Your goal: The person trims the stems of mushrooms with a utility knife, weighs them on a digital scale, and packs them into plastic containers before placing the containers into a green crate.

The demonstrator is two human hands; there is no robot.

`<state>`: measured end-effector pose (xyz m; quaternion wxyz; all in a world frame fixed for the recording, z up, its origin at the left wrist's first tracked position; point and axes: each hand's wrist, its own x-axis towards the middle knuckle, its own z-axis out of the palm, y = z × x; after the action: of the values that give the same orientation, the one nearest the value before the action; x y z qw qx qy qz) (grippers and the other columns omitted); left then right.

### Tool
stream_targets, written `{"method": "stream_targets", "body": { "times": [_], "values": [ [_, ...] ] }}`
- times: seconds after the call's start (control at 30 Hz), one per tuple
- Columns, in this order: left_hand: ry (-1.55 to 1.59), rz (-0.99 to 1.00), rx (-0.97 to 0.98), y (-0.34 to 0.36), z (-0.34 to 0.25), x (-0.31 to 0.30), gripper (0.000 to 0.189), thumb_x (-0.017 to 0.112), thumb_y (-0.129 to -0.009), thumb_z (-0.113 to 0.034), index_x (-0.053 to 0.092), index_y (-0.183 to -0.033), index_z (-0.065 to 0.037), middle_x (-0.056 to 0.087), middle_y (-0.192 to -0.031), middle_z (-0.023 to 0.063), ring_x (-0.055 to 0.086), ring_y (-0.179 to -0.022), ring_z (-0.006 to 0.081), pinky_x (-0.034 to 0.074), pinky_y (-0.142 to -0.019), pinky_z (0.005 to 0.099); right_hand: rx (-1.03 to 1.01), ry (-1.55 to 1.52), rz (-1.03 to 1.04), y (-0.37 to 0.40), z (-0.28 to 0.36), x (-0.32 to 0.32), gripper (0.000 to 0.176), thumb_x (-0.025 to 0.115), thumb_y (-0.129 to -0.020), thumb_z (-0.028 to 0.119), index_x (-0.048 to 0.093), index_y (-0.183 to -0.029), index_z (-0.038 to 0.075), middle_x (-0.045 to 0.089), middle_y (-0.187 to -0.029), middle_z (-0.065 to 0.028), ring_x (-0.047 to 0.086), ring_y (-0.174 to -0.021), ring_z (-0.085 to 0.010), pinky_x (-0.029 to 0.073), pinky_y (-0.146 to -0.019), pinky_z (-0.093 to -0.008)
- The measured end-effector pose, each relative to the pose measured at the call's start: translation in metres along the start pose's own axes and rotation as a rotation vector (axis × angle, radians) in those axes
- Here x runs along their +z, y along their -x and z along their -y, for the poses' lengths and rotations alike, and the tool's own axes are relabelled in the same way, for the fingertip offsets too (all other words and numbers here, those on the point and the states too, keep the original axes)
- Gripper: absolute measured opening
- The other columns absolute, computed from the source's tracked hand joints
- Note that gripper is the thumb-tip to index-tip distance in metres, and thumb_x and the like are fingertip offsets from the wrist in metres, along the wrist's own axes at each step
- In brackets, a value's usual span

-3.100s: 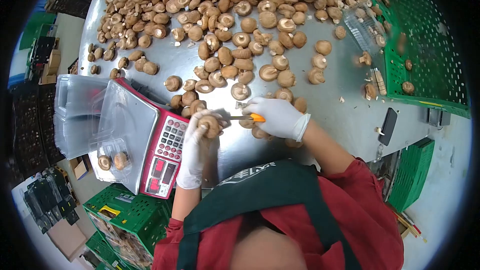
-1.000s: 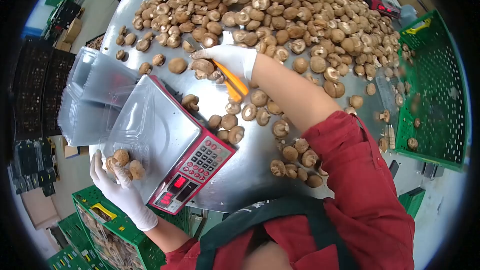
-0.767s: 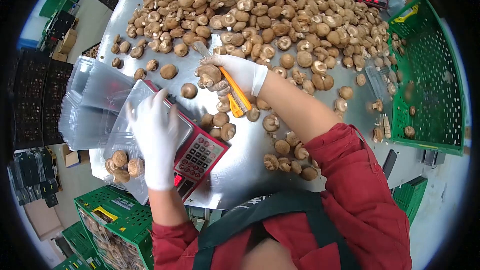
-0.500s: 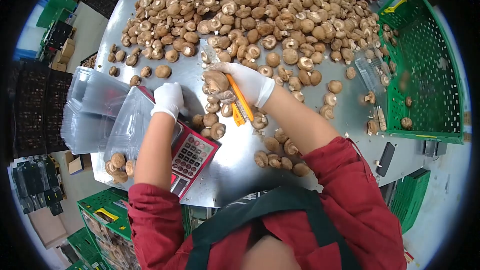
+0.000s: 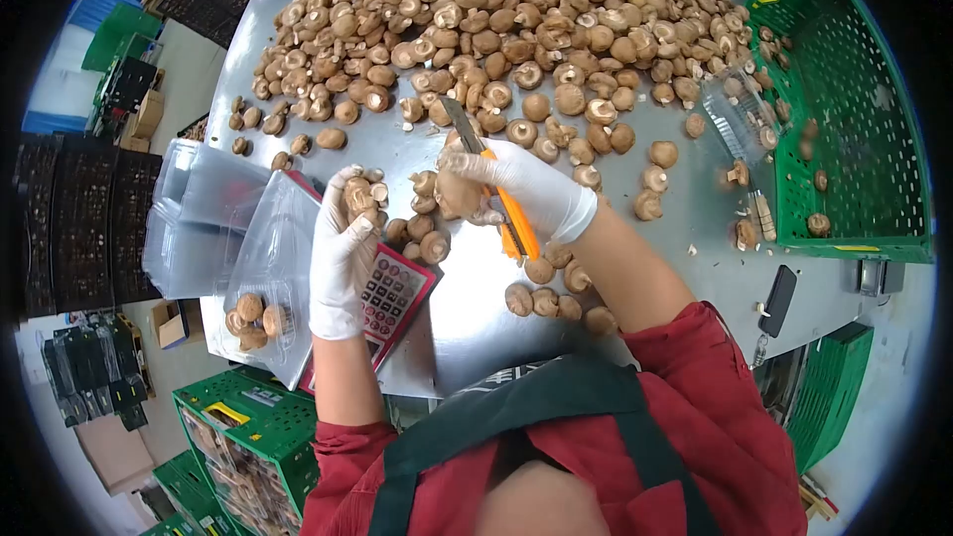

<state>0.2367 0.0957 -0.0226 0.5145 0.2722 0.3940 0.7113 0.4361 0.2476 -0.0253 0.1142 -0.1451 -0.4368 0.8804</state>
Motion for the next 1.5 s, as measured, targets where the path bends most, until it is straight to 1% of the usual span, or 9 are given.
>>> {"method": "stream_targets", "body": {
  "times": [0.13, 0.27, 0.43, 0.53, 0.67, 0.83, 1.13, 1.3, 1.5],
  "values": [
    [0.377, 0.003, -0.094, 0.033, 0.017, 0.005, 0.048, 0.06, -0.095, -0.031, 0.045, -0.132, -0.004, 0.055, -0.124, 0.0134, 0.056, -0.115, 0.026, 0.052, -0.093, 0.0376, -0.267, 0.291, -0.249, 0.003, -0.01, 0.059, 0.024, 0.07, -0.091, 0.023, 0.056, -0.099, 0.004, 0.058, -0.079, 0.0018, 0.055, -0.067, -0.0059, 0.045, -0.059, -0.0195],
    [0.718, -0.165, -0.149, 0.059, 0.026, 0.024, 0.036, 0.051, -0.098, -0.035, 0.051, -0.124, -0.011, 0.055, -0.128, 0.0096, 0.053, -0.119, 0.0303, 0.048, -0.099, 0.0462, -0.521, 0.975, -0.254, 0.012, -0.028, 0.092, 0.033, 0.076, -0.081, 0.026, 0.06, -0.103, 0.008, 0.063, -0.091, -0.0134, 0.066, -0.079, -0.0256, 0.051, -0.071, -0.0343],
    [1.072, -0.22, -0.175, 0.089, 0.035, 0.018, 0.033, 0.045, -0.1, -0.034, 0.055, -0.116, -0.007, 0.061, -0.112, 0.0068, 0.06, -0.103, 0.0245, 0.05, -0.089, 0.0365, -0.696, 1.267, -0.227, 0.017, -0.041, 0.107, 0.042, 0.075, -0.07, 0.016, 0.063, -0.11, 0.01, 0.062, -0.113, -0.0085, 0.065, -0.095, -0.0274, 0.054, -0.078, -0.0346],
    [0.436, -0.374, -0.144, 0.105, 0.001, 0.018, 0.04, 0.05, -0.098, -0.037, 0.055, -0.121, -0.005, 0.063, -0.109, 0.0126, 0.055, -0.079, 0.0196, 0.047, -0.066, 0.0305, -0.689, 1.242, -0.319, 0.028, -0.029, 0.096, 0.044, 0.074, -0.069, 0.007, 0.063, -0.112, 0.007, 0.062, -0.112, -0.0114, 0.064, -0.099, -0.0296, 0.053, -0.082, -0.0355],
    [-0.732, -0.765, 0.411, 0.13, -0.051, -0.037, 0.05, 0.057, -0.093, -0.026, 0.045, -0.133, 0.002, 0.062, -0.105, 0.0101, 0.061, -0.076, 0.0143, 0.053, -0.069, 0.0271, -0.61, 1.231, -0.536, 0.054, -0.029, 0.042, 0.036, 0.071, -0.075, 0.004, 0.063, -0.11, 0.003, 0.063, -0.11, -0.0142, 0.063, -0.099, -0.0317, 0.052, -0.084, -0.0356],
    [-1.573, -0.618, 0.199, 0.146, -0.096, -0.098, 0.055, 0.053, -0.098, -0.027, 0.039, -0.144, 0.0, 0.04, -0.146, 0.0193, 0.037, -0.136, 0.0324, 0.026, -0.114, 0.0419, -0.335, 0.939, -0.807, 0.094, -0.044, -0.034, 0.026, 0.063, -0.085, 0.004, 0.061, -0.111, -0.001, 0.064, -0.107, -0.0135, 0.064, -0.097, -0.025, 0.05, -0.086, -0.0325],
    [-1.892, -0.572, 0.321, 0.116, -0.081, -0.057, 0.059, 0.046, -0.098, -0.048, 0.047, -0.139, -0.005, 0.035, -0.149, 0.0224, 0.031, -0.139, 0.0405, 0.027, -0.113, 0.0511, -0.192, 1.545, -0.776, 0.031, -0.001, -0.107, 0.038, 0.063, -0.083, 0.016, 0.06, -0.12, 0.01, 0.061, -0.117, -0.0106, 0.061, -0.104, -0.0329, 0.05, -0.089, -0.0377],
    [-1.626, -0.307, 0.331, 0.055, -0.021, 0.018, 0.044, 0.06, -0.089, -0.014, 0.052, -0.131, -0.004, 0.041, -0.144, 0.0218, 0.035, -0.137, 0.0388, 0.029, -0.112, 0.0486, 0.192, 1.788, -0.635, -0.047, 0.008, -0.142, 0.033, 0.061, -0.083, 0.019, 0.062, -0.115, 0.007, 0.063, -0.112, -0.0154, 0.064, -0.102, -0.0325, 0.053, -0.086, -0.0423],
    [-1.324, -0.076, 0.26, -0.015, 0.033, 0.05, 0.04, 0.06, -0.084, 0.0, 0.057, -0.124, -0.003, 0.052, -0.134, 0.0171, 0.048, -0.128, 0.0321, 0.035, -0.109, 0.0407, 0.128, 0.961, -0.393, -0.029, 0.039, -0.149, 0.034, 0.065, -0.088, 0.032, 0.068, -0.101, 0.001, 0.067, -0.086, -0.0089, 0.062, -0.077, -0.0188, 0.05, -0.07, -0.0328]
  ]
}}
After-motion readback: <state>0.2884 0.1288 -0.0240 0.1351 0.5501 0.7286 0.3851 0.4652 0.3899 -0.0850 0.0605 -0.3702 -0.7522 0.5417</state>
